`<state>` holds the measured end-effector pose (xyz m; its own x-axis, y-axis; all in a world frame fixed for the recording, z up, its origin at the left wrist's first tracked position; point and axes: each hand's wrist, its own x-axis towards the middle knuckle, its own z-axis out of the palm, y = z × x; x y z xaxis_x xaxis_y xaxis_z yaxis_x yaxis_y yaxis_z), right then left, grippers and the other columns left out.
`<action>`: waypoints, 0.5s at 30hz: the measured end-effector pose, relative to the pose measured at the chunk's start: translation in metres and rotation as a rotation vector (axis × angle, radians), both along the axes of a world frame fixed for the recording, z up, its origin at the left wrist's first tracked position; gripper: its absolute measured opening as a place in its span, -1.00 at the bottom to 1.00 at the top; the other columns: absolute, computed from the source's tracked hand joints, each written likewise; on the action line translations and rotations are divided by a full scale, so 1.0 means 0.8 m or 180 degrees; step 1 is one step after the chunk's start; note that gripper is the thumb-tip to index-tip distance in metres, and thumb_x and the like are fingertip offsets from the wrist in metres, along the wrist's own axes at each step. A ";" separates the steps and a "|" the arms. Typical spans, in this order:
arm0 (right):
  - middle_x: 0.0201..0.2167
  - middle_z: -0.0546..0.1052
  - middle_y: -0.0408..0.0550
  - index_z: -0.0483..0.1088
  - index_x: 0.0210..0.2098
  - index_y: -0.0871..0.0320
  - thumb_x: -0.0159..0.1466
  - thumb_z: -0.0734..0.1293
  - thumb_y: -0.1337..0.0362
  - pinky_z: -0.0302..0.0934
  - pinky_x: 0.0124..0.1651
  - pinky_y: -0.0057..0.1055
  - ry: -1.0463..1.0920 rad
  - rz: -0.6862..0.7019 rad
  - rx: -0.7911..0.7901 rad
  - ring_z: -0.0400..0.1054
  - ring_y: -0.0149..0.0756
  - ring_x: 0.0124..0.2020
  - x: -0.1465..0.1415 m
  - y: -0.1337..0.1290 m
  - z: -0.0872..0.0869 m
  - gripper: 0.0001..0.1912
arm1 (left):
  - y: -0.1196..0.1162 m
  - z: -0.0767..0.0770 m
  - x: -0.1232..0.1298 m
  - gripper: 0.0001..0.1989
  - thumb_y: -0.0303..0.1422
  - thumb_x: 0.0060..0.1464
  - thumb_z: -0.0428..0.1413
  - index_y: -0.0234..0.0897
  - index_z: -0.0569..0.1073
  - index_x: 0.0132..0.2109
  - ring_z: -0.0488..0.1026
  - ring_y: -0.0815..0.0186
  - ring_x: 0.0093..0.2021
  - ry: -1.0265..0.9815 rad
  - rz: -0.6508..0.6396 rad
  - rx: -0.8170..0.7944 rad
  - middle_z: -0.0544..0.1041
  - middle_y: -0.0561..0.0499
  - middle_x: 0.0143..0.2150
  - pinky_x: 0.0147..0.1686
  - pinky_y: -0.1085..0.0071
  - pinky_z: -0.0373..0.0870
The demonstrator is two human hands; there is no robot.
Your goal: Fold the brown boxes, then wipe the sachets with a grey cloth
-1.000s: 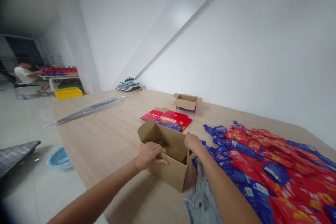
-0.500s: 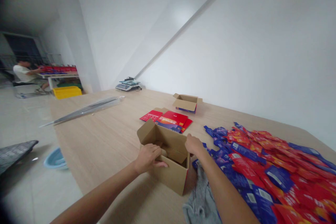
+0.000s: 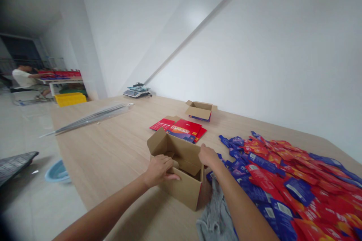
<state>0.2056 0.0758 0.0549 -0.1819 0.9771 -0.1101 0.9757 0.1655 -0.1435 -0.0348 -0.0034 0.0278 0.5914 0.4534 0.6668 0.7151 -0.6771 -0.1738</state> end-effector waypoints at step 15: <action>-0.29 0.52 0.17 0.30 -0.05 0.25 0.25 0.12 0.35 0.20 -0.25 -0.34 -0.0008 -0.0631 0.0503 0.44 -0.12 -0.25 0.117 0.057 0.080 -0.69 | 0.063 0.042 -0.002 -0.69 -0.35 0.21 -0.02 -0.29 0.20 0.08 0.25 0.16 0.10 -0.2007 -0.0109 0.0125 0.31 -0.21 0.04 0.06 0.10 0.23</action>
<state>0.2993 0.1212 0.1189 0.0152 0.9988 0.0466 0.9917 -0.0090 -0.1286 -0.0360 0.0469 0.0610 0.0933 0.4094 0.9076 0.6662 -0.7031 0.2487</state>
